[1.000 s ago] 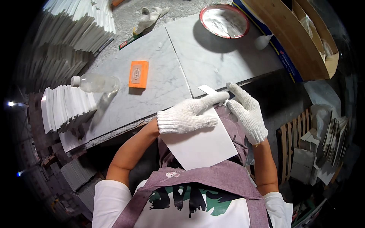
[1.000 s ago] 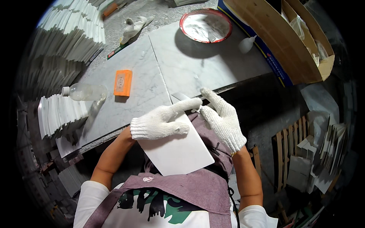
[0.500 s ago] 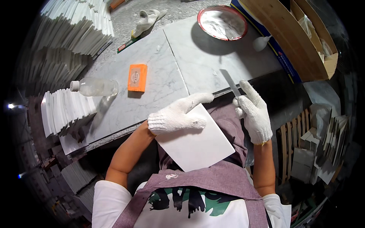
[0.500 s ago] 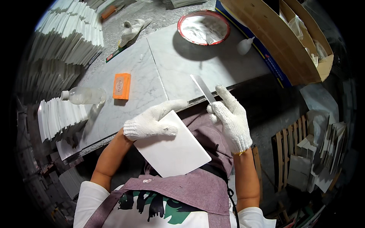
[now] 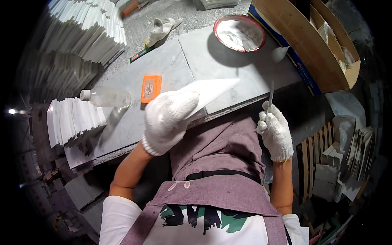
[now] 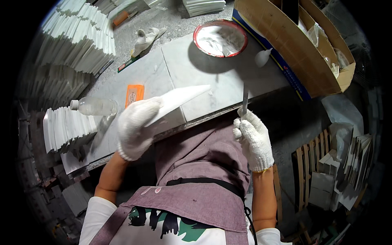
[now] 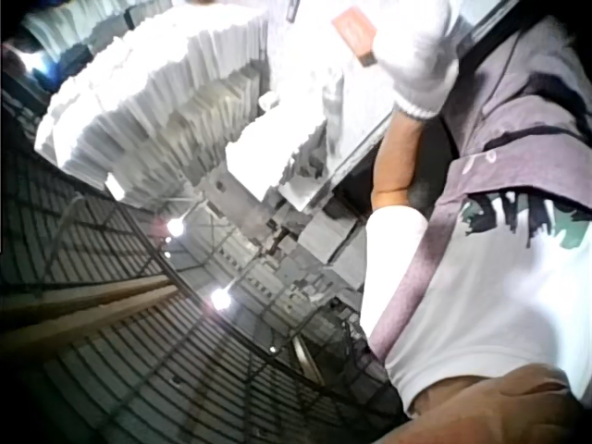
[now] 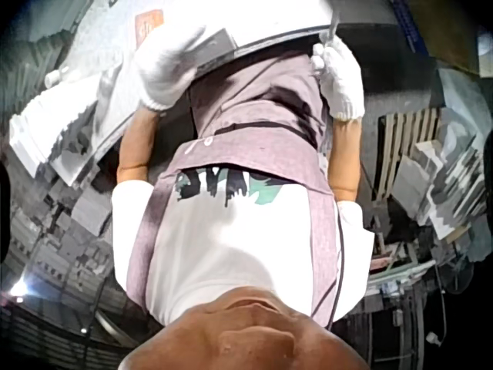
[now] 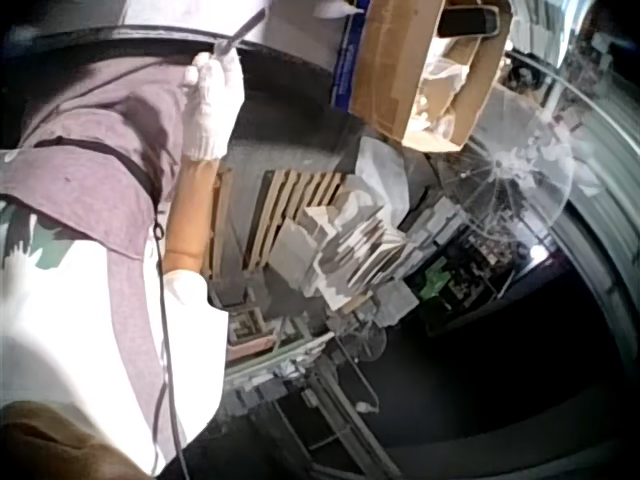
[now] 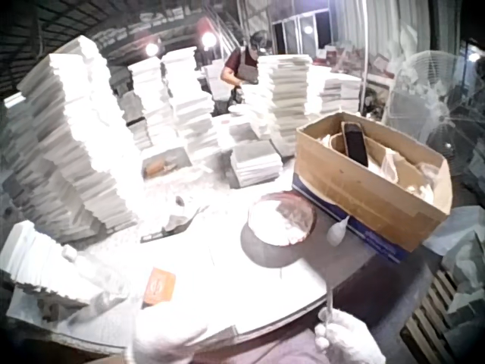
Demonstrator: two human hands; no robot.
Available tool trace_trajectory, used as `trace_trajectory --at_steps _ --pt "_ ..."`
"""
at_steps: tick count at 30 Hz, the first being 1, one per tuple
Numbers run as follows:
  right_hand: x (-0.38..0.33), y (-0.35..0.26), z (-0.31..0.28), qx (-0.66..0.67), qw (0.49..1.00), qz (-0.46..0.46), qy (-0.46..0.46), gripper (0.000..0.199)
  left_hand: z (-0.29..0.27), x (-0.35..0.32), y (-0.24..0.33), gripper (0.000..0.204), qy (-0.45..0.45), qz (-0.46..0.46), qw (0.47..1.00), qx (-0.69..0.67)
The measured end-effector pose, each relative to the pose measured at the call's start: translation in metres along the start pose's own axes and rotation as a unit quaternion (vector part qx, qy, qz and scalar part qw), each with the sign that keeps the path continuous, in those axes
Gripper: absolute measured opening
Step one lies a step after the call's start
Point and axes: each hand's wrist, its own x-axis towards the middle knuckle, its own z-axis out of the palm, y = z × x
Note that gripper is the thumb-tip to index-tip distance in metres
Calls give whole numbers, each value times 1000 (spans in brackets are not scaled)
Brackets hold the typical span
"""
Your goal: The person scrapes the edges of white rectangular tiles with a metal scraper, then places them into a cardboard box. The person repeats this process for multiple tiles, occasionally wiping the scraper on a cloth.
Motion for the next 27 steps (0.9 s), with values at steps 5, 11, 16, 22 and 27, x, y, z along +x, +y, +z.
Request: trace_trajectory --at_steps 5,11,16,22,27 --pt "-1 6 -1 -82 996 -14 41 34 36 -14 -12 43 -2 72 983 169" --pt "-2 11 2 -109 992 -40 45 36 81 -24 -15 37 -15 107 976 187" --pt "-9 12 5 -96 992 -65 59 38 105 -43 -12 52 -61 25 978 199" --pt "-14 21 0 -113 984 -132 44 44 89 -19 8 87 -270 -103 939 187" --pt "-35 19 15 -204 967 -150 -14 47 102 -8 41 49 -146 -385 887 -210"
